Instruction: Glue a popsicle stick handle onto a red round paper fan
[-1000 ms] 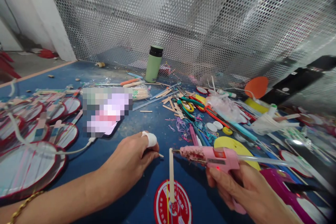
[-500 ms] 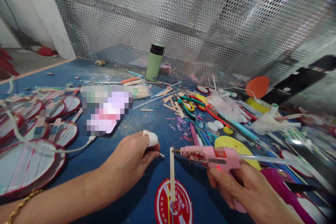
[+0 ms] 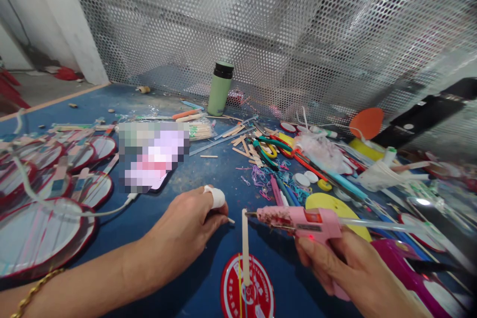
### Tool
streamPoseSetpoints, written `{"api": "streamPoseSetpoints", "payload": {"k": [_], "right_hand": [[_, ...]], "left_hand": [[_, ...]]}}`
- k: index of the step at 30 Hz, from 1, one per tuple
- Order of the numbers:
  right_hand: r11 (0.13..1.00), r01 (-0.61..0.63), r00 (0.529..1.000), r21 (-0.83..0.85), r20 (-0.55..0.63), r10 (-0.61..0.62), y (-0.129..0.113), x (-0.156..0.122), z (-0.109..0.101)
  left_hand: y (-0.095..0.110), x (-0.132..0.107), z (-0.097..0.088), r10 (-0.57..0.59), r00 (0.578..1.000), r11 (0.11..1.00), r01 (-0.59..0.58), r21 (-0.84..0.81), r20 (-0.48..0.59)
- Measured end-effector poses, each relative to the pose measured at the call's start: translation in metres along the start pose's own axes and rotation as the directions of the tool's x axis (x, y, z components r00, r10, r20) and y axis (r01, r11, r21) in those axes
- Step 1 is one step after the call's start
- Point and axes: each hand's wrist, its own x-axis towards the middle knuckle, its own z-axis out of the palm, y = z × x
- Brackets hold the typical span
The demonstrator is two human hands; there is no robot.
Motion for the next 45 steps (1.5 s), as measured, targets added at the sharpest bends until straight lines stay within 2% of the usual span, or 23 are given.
{"api": "streamPoseSetpoints", "payload": {"k": [13, 22, 27, 36, 45], "right_hand": [[1.0, 0.009, 1.0, 0.007, -0.027, -0.009, 0.0044, 0.0001, 0.0011], [1.0, -0.016, 0.997, -0.005, -0.074, 0.015, -0.0038, -0.0041, 0.0035], [1.0, 0.017, 0.999, -0.005, -0.04, -0.018, -0.0013, -0.0054, 0.0031], [1.0, -0.016, 1.0, -0.02, -0.012, 0.015, 0.0029, -0.0064, 0.0016], [1.0, 0.007, 0.999, -0.026, -0.036, -0.008, 0.0009, -0.0055, 0.0011]], "left_hand": [[0.0007, -0.0003, 0.0004, -0.019, 1.0, 1.0, 0.019, -0.001, 0.006], [0.0012, -0.0003, -0.0001, -0.008, 1.0, 1.0, 0.008, 0.003, 0.004], [-0.0013, -0.0002, 0.0011, 0.004, 1.0, 1.0, -0.004, 0.003, -0.006], [0.0052, 0.0008, -0.0014, -0.025, 0.999, 1.0, 0.025, 0.004, 0.022], [0.0046, 0.001, -0.0017, -0.028, 0.999, 1.0, 0.028, 0.009, 0.02]]}}
